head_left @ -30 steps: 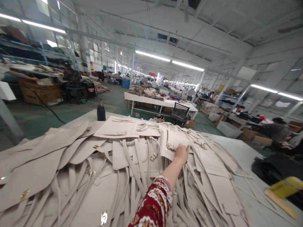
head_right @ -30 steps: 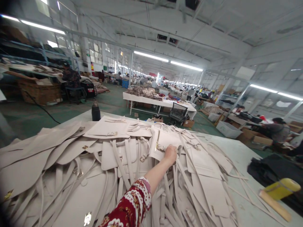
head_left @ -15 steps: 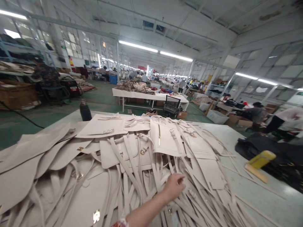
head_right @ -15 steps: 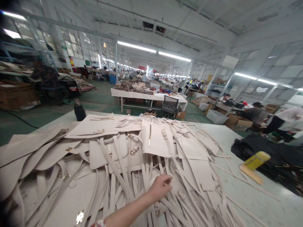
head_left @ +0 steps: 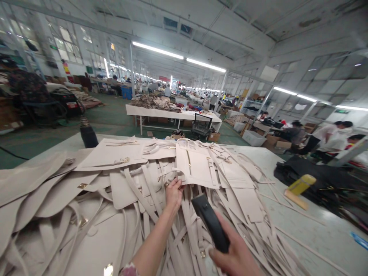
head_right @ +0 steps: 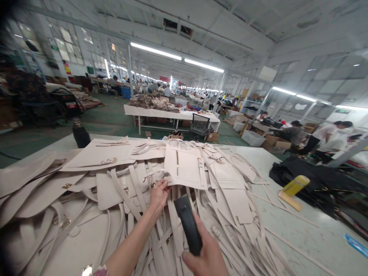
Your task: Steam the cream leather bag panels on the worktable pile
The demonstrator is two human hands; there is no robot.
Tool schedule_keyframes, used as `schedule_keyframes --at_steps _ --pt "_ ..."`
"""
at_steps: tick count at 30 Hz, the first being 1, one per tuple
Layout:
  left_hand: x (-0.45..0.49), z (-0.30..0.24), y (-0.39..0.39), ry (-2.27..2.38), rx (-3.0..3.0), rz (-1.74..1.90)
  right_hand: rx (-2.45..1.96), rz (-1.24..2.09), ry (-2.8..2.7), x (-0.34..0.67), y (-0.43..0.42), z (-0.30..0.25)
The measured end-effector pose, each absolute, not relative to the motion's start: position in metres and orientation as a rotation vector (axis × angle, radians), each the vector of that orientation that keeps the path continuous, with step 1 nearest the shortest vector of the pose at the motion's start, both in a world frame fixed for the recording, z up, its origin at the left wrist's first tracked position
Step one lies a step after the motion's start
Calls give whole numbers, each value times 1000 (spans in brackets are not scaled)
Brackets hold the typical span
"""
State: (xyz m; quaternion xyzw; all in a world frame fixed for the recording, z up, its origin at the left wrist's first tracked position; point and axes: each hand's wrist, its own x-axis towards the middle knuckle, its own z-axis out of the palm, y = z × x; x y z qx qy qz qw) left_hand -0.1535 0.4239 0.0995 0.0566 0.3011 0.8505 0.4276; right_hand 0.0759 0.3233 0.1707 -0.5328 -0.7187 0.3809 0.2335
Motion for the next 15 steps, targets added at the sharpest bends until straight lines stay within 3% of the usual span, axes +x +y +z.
schedule_keyframes --at_steps 4,15 --pt "-159 98 414 781 197 2127 -1147 1343 -2022 3 360 195" --pt "-175 87 413 858 289 1994 -1066 1392 -1731 -21 410 206"
